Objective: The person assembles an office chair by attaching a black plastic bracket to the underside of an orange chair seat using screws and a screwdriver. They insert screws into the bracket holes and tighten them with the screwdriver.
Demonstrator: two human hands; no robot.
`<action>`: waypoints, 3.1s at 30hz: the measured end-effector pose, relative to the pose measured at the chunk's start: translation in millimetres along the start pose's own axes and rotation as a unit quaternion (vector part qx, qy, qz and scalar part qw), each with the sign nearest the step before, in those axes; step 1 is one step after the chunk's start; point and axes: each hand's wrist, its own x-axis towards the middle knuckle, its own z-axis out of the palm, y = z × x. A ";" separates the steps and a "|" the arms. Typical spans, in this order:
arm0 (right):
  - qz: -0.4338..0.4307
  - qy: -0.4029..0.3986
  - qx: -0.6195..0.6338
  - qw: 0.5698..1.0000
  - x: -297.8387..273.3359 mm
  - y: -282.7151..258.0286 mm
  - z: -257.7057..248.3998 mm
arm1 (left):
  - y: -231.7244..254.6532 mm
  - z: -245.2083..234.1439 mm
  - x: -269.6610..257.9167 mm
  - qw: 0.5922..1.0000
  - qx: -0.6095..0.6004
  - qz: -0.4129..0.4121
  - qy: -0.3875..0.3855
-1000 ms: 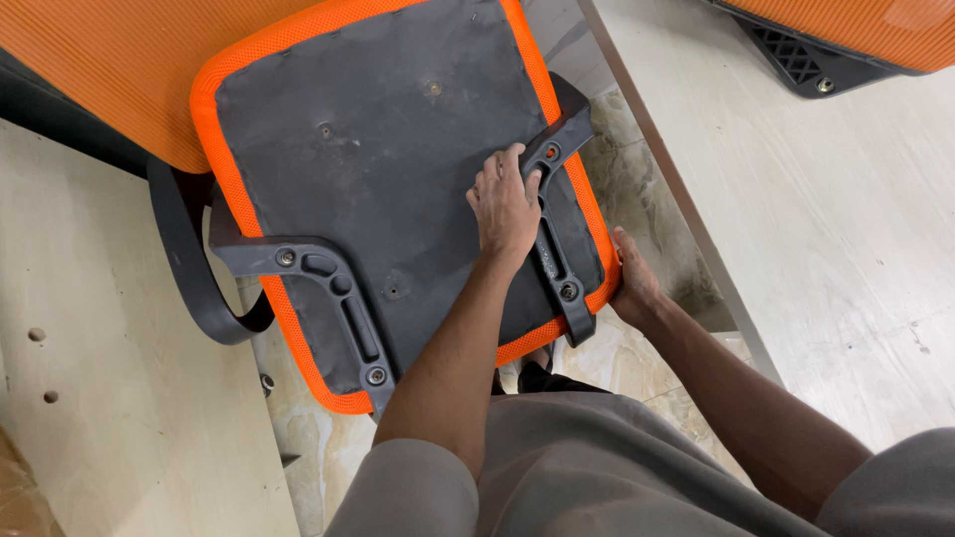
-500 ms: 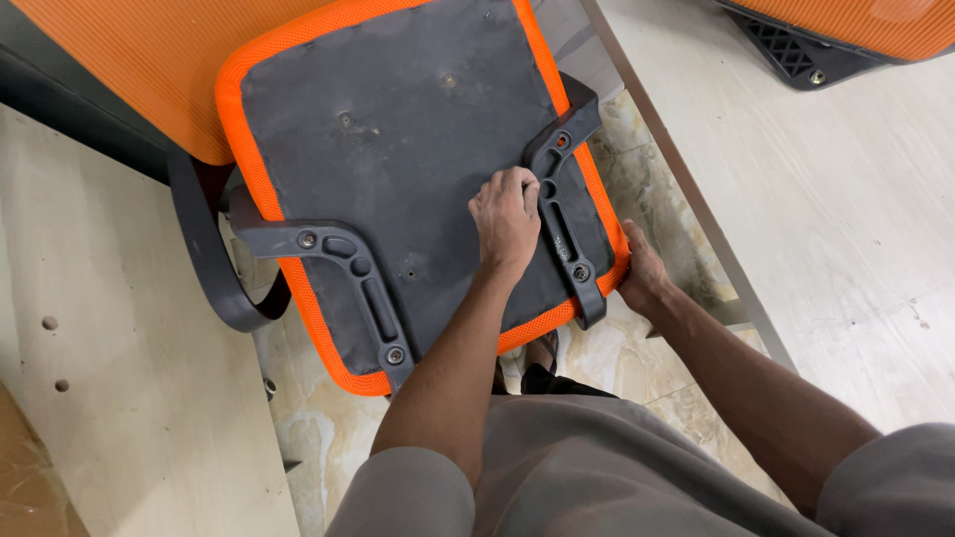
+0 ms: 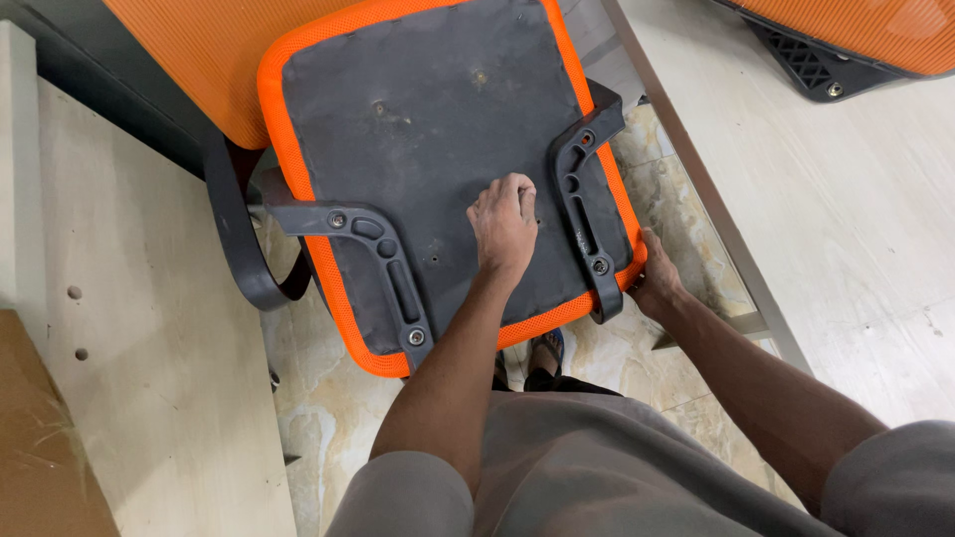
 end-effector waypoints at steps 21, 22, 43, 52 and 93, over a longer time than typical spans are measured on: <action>-0.001 -0.023 0.007 1.000 -3.3 0.7 -25.9 | 29.6 26.2 -14.0 0.999 -0.045 0.019 0.004; 0.001 -0.027 0.007 1.000 -3.7 0.2 -26.9 | 32.4 27.3 -15.8 0.999 -0.040 0.014 0.004; -0.261 -0.053 -0.067 0.962 -53.3 -71.9 -132.8 | 201.6 133.9 -53.5 0.987 -0.119 0.106 -0.036; -0.291 0.240 0.049 0.925 -127.1 -82.9 -232.7 | 276.8 207.4 -78.1 0.917 -0.230 0.204 -0.255; -0.036 0.638 -0.193 0.745 -414.6 162.8 -666.3 | 539.1 358.0 -513.9 0.707 -0.175 0.329 -0.601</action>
